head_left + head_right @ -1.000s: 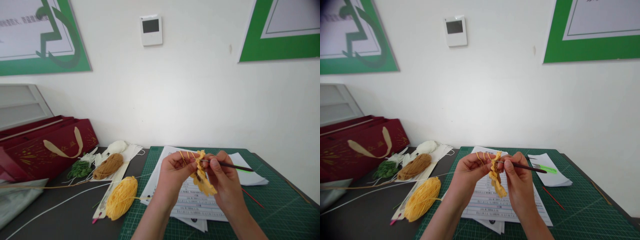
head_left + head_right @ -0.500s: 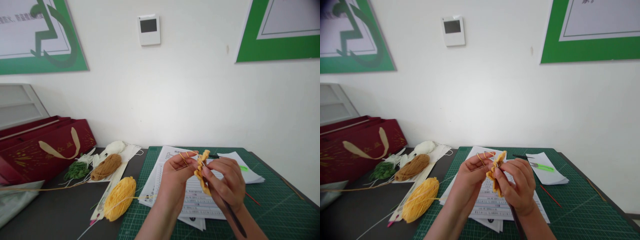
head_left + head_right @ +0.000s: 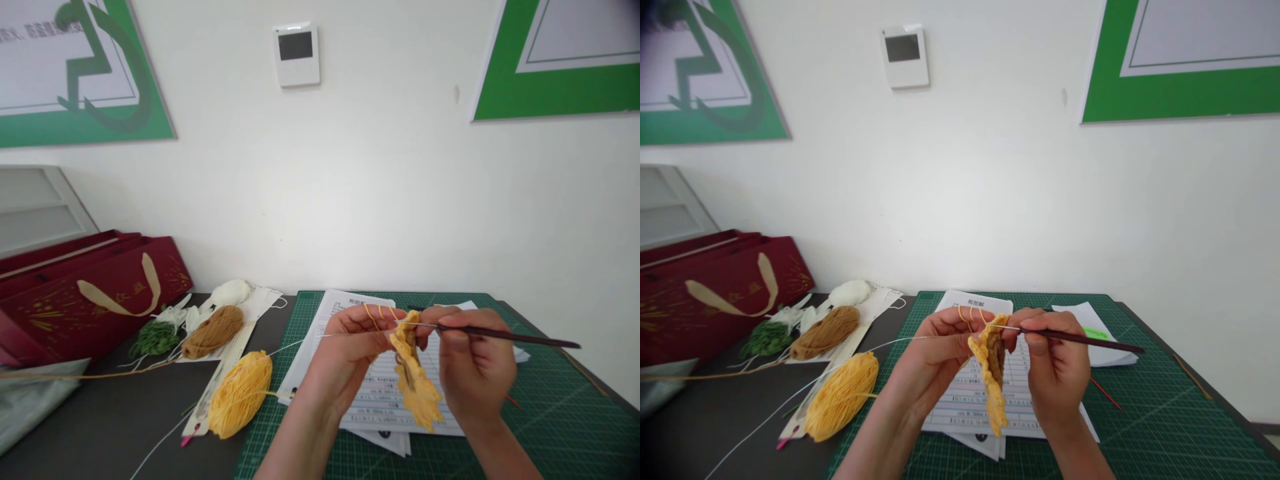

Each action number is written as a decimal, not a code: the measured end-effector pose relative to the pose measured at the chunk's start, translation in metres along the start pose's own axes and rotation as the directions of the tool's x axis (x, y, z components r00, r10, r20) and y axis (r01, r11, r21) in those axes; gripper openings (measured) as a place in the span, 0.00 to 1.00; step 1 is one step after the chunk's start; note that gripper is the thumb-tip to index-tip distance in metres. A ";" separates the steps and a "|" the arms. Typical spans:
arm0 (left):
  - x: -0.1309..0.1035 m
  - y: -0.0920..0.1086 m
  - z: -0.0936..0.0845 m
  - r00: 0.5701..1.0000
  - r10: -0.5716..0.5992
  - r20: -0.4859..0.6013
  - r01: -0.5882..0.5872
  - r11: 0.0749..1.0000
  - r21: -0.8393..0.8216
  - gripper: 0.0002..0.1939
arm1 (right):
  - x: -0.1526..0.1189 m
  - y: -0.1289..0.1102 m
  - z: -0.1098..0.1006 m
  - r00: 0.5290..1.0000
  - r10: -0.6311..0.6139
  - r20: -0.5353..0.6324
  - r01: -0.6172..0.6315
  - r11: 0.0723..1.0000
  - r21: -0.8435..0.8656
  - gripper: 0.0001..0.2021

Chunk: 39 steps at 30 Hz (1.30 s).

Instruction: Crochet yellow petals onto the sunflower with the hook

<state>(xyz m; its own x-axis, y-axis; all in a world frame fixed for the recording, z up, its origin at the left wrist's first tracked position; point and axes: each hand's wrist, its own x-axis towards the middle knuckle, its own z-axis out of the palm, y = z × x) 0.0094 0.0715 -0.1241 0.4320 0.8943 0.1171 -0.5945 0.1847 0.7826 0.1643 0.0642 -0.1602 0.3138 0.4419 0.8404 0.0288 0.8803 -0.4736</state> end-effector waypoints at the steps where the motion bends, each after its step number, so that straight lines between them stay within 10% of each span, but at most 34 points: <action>1: 0.000 0.001 0.000 1.000 0.000 0.005 0.000 1.000 0.012 0.10 | 0.000 0.000 -0.001 1.000 0.008 0.008 -0.008 1.000 0.014 0.02; 12: 0.000 0.005 -0.001 0.999 0.038 0.003 -0.038 0.990 0.139 0.08 | -0.004 -0.006 0.008 0.975 0.219 -0.027 -0.214 0.969 0.127 0.03; 22: 0.001 0.007 -0.007 0.999 -0.004 0.032 0.001 0.994 0.110 0.09 | 0.000 -0.006 -0.002 0.987 0.149 0.069 -0.153 0.986 0.067 0.02; 30: 0.006 0.002 -0.015 0.998 0.047 0.034 -0.053 0.981 0.188 0.07 | 0.001 -0.002 0.006 0.832 0.553 0.047 -0.547 0.803 0.238 0.10; 39: 0.007 0.000 -0.016 0.997 0.081 0.018 -0.083 0.971 0.223 0.10 | -0.008 0.006 0.010 0.909 0.415 -0.038 -0.402 0.896 0.187 0.04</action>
<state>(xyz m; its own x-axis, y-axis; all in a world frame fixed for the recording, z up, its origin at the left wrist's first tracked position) 0.0013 0.0842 -0.1330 0.3941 0.8990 0.1910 -0.4624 0.0144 0.8865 0.1521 0.0681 -0.1669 0.3334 0.7605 0.5572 -0.2781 0.6441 -0.7126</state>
